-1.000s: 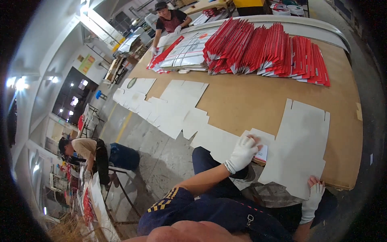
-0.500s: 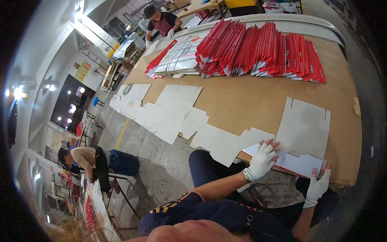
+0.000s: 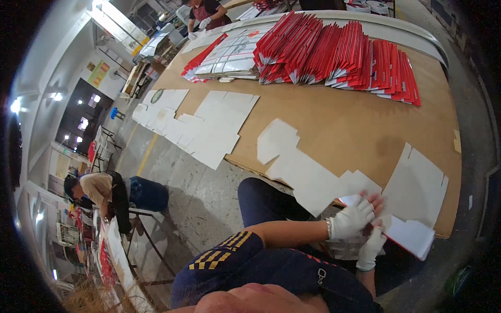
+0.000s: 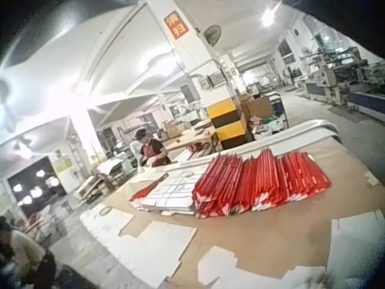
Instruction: Folding and stacking printed cardstock sheets to prepare them for packaging.
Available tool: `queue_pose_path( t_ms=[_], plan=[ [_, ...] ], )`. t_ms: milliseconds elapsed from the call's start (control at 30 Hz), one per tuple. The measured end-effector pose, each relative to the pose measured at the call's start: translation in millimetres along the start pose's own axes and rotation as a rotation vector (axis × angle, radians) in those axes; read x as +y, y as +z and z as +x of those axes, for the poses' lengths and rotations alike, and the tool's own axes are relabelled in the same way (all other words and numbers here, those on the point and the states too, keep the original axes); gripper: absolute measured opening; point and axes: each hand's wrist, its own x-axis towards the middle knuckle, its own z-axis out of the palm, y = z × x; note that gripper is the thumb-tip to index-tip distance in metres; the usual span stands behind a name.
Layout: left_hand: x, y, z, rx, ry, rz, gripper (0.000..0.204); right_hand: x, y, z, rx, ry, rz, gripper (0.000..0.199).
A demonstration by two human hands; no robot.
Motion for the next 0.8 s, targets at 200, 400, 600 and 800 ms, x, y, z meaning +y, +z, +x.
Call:
queue_pose_path(
  t_ms=[200,400,600,800],
  plan=[
    [-13.6,-10.6,-11.6,-0.038,-0.051,0.07,0.081,-64.2,10.1,19.6,0.067,-0.625,-0.986,0.037],
    [-26.5,-32.1,-39.9,-0.029,-0.02,0.036,0.068,-89.1,48.5,43.4,-0.375,-1.26,-1.352,0.045],
    [-73.1,-53.5,-128.2,-0.068,-0.228,0.316,0.047,-94.3,12.2,72.9,-0.392,-1.143,-1.501,0.051],
    [-126.3,-76.4,-139.5,0.21,-0.181,-0.339,0.022,-102.2,27.5,80.9,-0.47,-1.186,-1.416,0.053]
  ],
)
